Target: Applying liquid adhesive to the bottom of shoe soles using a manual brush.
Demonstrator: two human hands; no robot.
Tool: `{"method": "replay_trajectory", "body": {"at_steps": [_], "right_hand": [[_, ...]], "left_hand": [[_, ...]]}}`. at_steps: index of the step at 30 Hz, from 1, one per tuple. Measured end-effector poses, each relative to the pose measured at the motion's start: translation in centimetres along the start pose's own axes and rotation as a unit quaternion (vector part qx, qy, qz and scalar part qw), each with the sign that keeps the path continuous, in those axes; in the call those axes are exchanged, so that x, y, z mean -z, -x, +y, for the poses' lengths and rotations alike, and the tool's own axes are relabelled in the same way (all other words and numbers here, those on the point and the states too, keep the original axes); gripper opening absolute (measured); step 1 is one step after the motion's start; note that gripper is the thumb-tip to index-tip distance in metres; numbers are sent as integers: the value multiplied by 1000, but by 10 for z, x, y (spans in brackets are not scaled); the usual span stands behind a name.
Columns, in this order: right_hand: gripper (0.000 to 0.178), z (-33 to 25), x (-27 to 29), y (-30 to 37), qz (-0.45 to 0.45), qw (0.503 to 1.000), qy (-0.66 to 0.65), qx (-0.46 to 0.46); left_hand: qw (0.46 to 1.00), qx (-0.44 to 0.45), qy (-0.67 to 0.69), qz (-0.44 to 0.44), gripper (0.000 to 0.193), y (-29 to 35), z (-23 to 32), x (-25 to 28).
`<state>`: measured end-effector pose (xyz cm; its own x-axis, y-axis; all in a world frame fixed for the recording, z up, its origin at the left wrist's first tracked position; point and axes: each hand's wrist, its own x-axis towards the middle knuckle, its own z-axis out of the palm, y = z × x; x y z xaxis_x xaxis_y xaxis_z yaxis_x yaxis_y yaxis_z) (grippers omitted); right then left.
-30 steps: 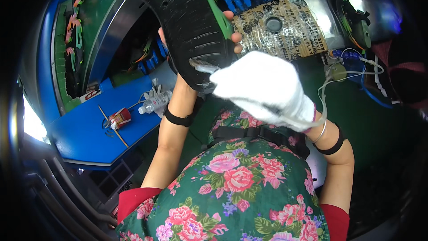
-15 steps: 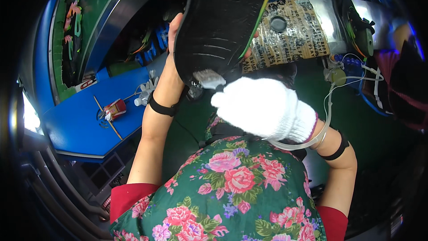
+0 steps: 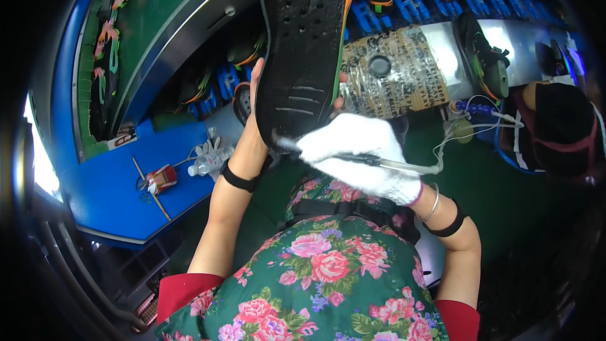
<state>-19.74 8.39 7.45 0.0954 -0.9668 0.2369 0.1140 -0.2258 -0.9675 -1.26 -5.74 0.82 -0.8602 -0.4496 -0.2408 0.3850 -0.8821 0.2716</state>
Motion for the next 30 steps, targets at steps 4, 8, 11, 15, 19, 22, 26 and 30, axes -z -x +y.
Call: {"method": "replay_trajectory", "body": {"at_steps": [4, 8, 11, 15, 19, 22, 26, 30], "right_hand": [[14, -14, 22, -8, 7, 1000, 1, 19], [20, -26, 51, -31, 10, 955, 256, 146], [29, -30, 72, -53, 40, 889, 376, 256], [36, -32, 91, -68, 82, 842, 462, 267], [35, -30, 54, -42, 2, 855, 467, 225], [29, -19, 13, -7, -93, 908, 348, 213], [27, -29, 5, -9, -153, 966, 123, 171], [29, -18, 7, -16, -67, 967, 193, 153]], "left_hand": [[993, 12, 120, -6, 94, 5, -5, -24], [946, 3, 310, 95, 79, 9, -10, -28], [992, 28, 117, 27, 82, 16, -26, -20], [994, 64, 82, -23, 81, 20, -36, -24], [993, 19, 110, 26, 76, 24, -33, -29], [986, 10, 156, -50, 76, 18, -14, -18], [996, 5, 86, -18, 99, 16, 3, -27], [995, -31, -97, 5, 106, -3, 20, -10]]}}
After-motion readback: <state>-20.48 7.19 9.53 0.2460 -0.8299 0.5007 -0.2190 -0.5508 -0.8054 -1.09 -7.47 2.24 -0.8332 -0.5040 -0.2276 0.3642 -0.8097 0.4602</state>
